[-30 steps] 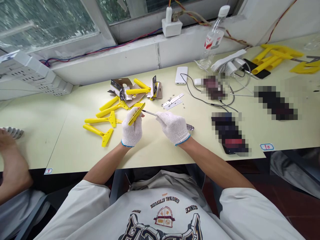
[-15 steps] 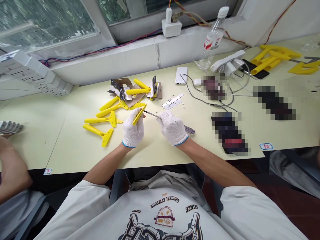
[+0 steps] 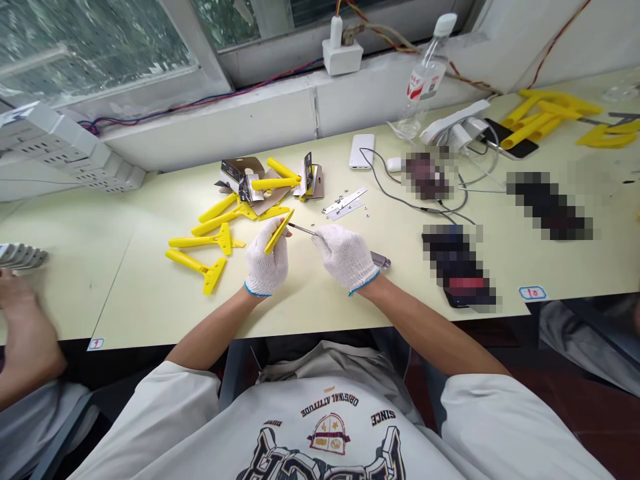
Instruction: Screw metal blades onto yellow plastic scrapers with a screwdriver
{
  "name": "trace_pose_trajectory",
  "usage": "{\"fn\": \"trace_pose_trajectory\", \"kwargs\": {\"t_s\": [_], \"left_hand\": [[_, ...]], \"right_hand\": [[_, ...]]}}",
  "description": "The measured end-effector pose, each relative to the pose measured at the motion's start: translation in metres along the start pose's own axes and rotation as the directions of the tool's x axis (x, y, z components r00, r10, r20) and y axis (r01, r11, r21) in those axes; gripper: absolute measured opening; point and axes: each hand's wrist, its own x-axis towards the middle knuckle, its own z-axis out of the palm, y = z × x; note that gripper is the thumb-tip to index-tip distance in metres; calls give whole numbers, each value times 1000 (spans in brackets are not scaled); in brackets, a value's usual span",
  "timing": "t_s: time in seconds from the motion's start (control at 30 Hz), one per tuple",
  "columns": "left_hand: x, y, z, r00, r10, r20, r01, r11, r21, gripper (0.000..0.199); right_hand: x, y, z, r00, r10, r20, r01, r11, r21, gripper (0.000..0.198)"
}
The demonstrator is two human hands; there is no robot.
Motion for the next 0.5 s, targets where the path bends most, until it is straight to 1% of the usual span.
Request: {"fn": "trace_pose_trajectory", "kwargs": {"t_s": [0.17, 0.27, 0.5], "left_hand": [[0, 1, 1, 999, 34, -1, -34, 999, 28, 38], [-2, 1, 2, 1000, 28, 11, -29, 998, 55, 40], [-7, -2, 4, 999, -3, 35, 1, 999, 43, 42]], "right_hand": [[1, 3, -3, 1000, 10, 9, -10, 1000, -11, 33], [-1, 3, 0, 999, 36, -31, -36, 999, -15, 30], [-7, 1, 7, 987, 85, -138, -85, 996, 3, 24]]}}
